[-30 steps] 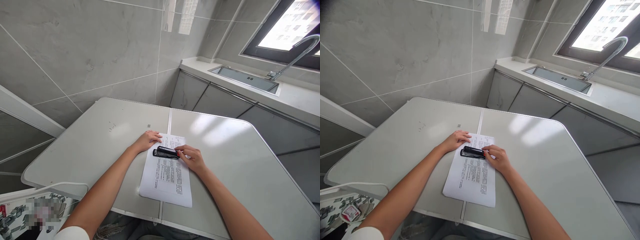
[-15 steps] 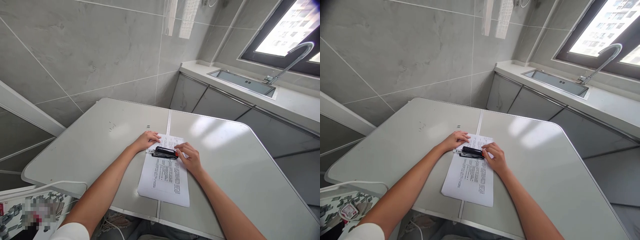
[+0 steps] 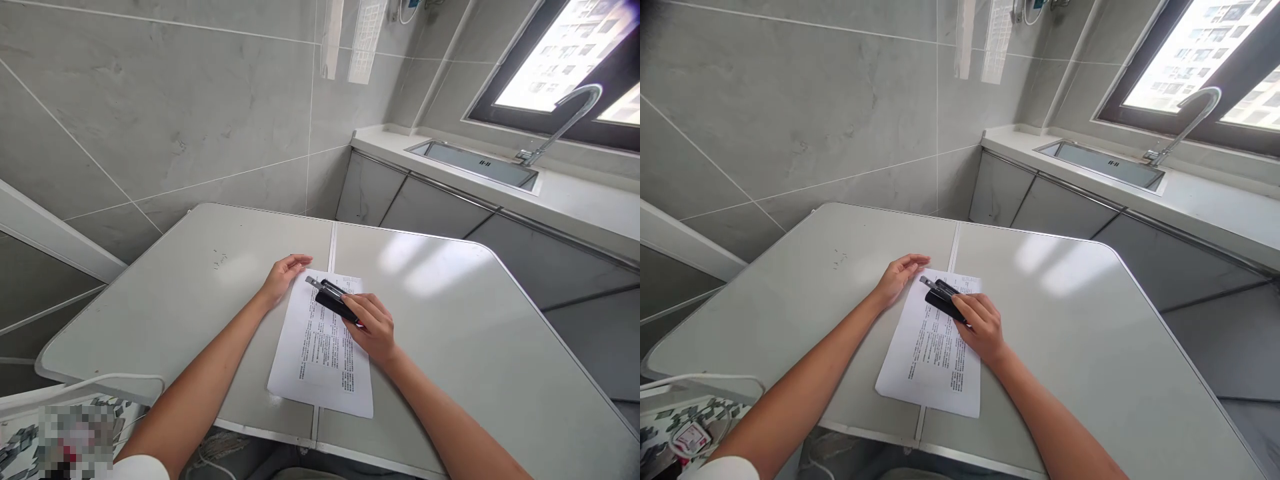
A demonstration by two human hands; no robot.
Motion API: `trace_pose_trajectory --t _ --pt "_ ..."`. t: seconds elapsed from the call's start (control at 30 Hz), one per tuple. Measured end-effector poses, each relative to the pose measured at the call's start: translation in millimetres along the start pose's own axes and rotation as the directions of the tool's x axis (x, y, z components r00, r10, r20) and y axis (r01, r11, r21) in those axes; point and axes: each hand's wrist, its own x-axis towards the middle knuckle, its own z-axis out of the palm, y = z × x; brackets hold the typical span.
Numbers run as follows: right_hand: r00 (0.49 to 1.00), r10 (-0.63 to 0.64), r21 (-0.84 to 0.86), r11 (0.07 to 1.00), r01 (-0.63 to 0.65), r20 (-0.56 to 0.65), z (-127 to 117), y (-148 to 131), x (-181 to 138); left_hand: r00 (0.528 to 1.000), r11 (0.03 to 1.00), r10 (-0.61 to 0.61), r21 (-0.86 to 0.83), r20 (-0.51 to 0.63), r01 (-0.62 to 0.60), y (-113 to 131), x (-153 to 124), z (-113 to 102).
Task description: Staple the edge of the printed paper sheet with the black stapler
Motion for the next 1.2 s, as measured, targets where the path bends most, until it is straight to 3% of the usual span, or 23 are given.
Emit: trace_pose_trajectory --t 0.07,0.17,0.27,0.43,0.5,0.57,0.7,0.77,0.83,0.9,1.03,1.13,1.2 --pt "0.997 -0.066 -0.073 0.995 0.068 0.028 -2.5 5.8 -3.4 0.983 0.954 -0.139 -0.251 0.118 0.165 1.1 -2.0 5.4" --pt "0.983 -0.120 -0.110 0.985 0.136 0.142 -1.0 10.7 -7.3 0.918 0.855 -0.259 -0.372 0.299 0.363 -3.1 -4.1 10.9" --pt "0.956 -0.176 -0.145 0.966 0.214 0.235 1.7 8.9 -8.0 0.904 0.826 -0.283 -0.398 0.320 0.399 -7.5 -5.0 13.0" --pt "0.927 -0.259 -0.252 0.911 0.328 0.270 1.6 3.9 -5.7 0.892 0.782 -0.308 -0.446 0.330 0.435 -4.5 -5.3 13.5" --pt "0.932 -0.244 -0.244 0.919 0.310 0.267 1.6 4.1 -4.3 0.885 0.754 -0.343 -0.469 0.315 0.459 -2.7 -4.9 13.0" --pt "0.961 -0.205 -0.217 0.945 0.244 0.188 2.1 3.8 -2.2 0.880 0.725 -0.383 -0.500 0.280 0.474 -2.8 -3.5 11.6" --pt "0.998 0.045 -0.028 0.999 -0.046 -0.040 0.7 -5.4 3.1 0.896 0.704 -0.429 -0.580 0.113 0.410 -5.5 0.8 5.5" --pt "0.979 0.202 0.079 0.976 -0.203 0.026 -1.6 -12.0 4.5 0.907 0.701 -0.416 -0.615 0.059 0.362 -4.7 1.8 2.5" --pt "0.949 0.265 0.141 0.947 -0.290 0.168 -3.3 -16.0 4.3 0.926 0.699 -0.373 -0.638 0.060 0.323 -0.7 1.1 1.8" --pt "0.925 0.278 0.165 0.931 -0.326 0.258 -3.0 -15.9 2.8 0.950 0.722 -0.305 -0.635 0.064 0.274 5.7 -1.2 4.3" --pt "0.897 0.298 0.141 0.923 -0.358 0.325 1.5 -7.8 1.1 0.982 0.791 -0.170 -0.584 0.077 0.183 18.0 -7.1 15.3" --pt "0.914 0.219 0.145 0.949 -0.282 0.342 2.6 -3.0 3.5 0.986 0.832 -0.128 -0.529 0.105 0.165 21.6 -10.1 21.5" --pt "0.947 0.132 0.153 0.971 -0.183 0.292 2.0 -2.8 5.7 0.987 0.871 -0.107 -0.468 0.119 0.150 23.7 -11.8 23.5"
